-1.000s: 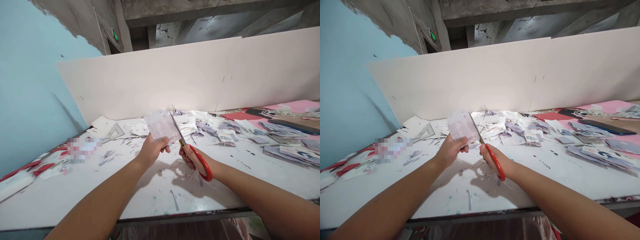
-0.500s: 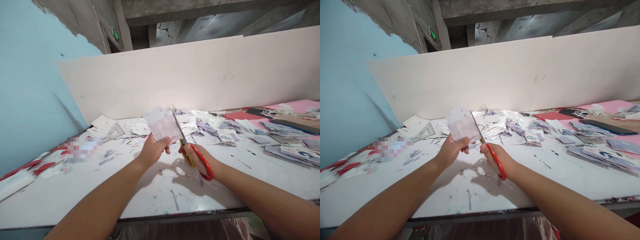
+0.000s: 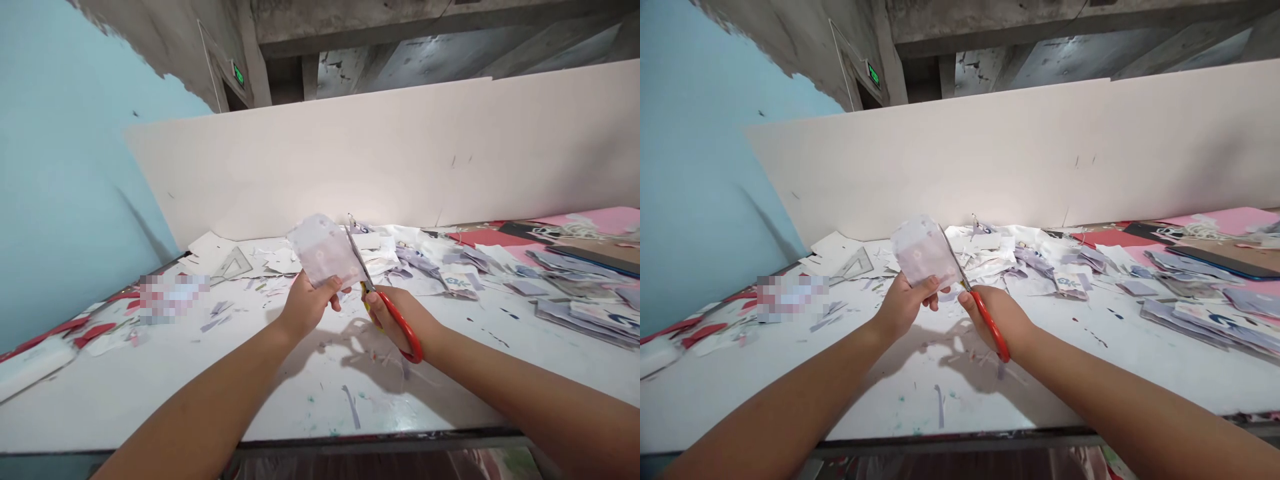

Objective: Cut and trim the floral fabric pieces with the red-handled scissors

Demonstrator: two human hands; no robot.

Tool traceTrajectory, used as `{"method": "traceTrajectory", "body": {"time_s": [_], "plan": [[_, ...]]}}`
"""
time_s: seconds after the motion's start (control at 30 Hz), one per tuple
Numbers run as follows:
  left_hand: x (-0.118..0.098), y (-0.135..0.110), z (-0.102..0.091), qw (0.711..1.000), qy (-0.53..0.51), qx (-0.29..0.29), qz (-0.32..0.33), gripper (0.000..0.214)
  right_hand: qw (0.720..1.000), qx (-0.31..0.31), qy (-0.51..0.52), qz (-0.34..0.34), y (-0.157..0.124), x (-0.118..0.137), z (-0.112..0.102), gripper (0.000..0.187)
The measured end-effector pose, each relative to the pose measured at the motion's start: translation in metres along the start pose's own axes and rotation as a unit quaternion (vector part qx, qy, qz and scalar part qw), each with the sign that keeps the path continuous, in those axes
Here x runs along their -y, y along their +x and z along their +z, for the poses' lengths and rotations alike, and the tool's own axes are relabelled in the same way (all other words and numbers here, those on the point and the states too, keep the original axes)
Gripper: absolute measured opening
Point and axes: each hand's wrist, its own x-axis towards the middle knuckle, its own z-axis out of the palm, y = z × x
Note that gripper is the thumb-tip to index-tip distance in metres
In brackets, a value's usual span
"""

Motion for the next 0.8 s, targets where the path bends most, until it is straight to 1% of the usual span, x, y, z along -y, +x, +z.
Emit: {"method": "traceTrajectory", "body": {"time_s": [0.1, 0.23, 0.4, 0.57, 0.7, 0.77, 0.8], "plan": [[0.001, 0.002, -0.003, 1.0, -0.007, -0.017, -0.008, 0.025, 1.0, 0.015, 0.0, 0.006, 0.009, 0.003, 0.0, 0.058], [0.004, 0.006, -0.007, 0.998, -0.022, -0.039, -0.031, 0.026, 0.999, 0.038, -0.002, 0.004, 0.019, 0.0, 0.003, 0.057], [0.009, 0.008, -0.008, 0.997, -0.039, -0.041, -0.054, 0.027, 1.0, 0.005, 0.016, -0.013, 0.024, -0.007, 0.01, 0.052], [0.012, 0.009, -0.008, 0.995, -0.059, -0.047, -0.066, 0.027, 0.999, -0.017, 0.048, 0.002, 0.022, -0.015, 0.014, 0.049], [0.012, 0.009, -0.009, 0.994, -0.06, -0.056, -0.067, 0.026, 0.996, -0.047, 0.06, 0.034, 0.023, -0.021, 0.011, 0.046], [0.011, 0.009, -0.009, 0.996, -0.049, -0.05, -0.064, 0.025, 0.991, -0.056, 0.099, 0.067, 0.024, -0.023, 0.008, 0.045], [0.011, 0.009, -0.009, 0.996, -0.038, -0.047, -0.06, 0.024, 0.985, -0.056, 0.139, 0.084, 0.026, -0.024, 0.006, 0.044]]}}
